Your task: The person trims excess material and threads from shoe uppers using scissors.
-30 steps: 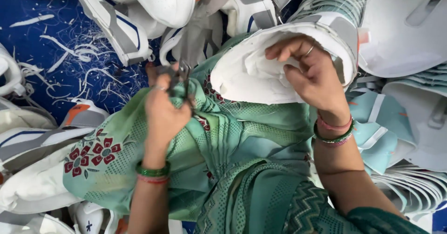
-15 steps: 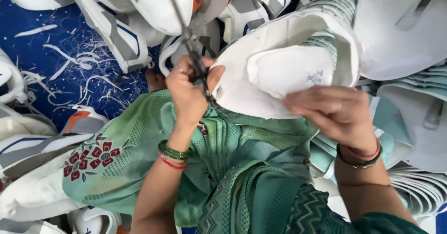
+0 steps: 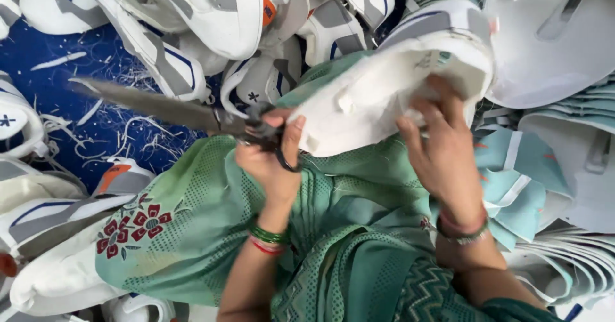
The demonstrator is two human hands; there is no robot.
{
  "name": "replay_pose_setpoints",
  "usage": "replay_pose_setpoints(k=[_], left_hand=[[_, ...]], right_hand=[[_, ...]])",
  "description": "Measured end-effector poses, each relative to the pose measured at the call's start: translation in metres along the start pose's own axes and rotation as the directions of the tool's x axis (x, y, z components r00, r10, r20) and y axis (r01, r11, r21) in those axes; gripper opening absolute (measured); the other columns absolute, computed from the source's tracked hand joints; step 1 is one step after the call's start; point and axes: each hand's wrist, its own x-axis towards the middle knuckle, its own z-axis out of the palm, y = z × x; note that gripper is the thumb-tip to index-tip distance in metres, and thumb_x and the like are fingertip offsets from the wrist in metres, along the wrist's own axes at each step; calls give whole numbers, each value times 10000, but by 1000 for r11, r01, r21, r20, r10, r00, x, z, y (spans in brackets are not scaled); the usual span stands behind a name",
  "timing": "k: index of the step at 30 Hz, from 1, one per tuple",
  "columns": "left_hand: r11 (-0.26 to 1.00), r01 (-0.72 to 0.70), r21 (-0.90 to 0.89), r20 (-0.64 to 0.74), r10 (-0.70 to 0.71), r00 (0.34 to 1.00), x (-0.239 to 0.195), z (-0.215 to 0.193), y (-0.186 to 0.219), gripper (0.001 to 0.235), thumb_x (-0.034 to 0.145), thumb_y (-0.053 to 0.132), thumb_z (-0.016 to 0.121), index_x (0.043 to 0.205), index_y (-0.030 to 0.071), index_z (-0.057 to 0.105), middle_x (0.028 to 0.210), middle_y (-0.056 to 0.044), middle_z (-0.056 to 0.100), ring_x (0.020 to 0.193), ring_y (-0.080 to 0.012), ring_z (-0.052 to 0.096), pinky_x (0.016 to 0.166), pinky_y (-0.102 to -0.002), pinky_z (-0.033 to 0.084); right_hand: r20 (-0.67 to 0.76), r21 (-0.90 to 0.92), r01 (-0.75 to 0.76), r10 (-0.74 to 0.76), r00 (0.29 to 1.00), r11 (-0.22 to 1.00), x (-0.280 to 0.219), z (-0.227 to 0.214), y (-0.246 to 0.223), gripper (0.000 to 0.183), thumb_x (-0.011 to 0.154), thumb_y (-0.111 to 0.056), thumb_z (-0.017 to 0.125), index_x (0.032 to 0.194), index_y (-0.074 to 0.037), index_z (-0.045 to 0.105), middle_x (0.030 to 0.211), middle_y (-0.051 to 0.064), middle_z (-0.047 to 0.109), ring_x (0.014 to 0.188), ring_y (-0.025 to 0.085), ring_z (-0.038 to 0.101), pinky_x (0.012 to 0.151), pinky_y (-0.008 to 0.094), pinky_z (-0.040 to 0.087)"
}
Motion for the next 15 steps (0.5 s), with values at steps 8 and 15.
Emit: replay_pose_setpoints(k=[8,15], left_hand=[[967,176,182,78,-192,978,-70,-15,-33,244,863,33,857,970,8,639,893,-48,676,773,-73,585,722,-224,498],[914,234,333,164,-300,940,-91,-27,-30,279,807,99,894,935,11,662,836,-33,733,764,-54,656,726,-238,560]], right_hand=[[265,746,-376,273,925,550,23,36,50,470,962,-1,695,1398,-6,520,1034,216,597,810,294,514,694,299,454],[-42,446,131,-125,991,886,45,26,7,346,917,65,708,1248,-5,639,952,128,677,846,227,708,714,335,562]])
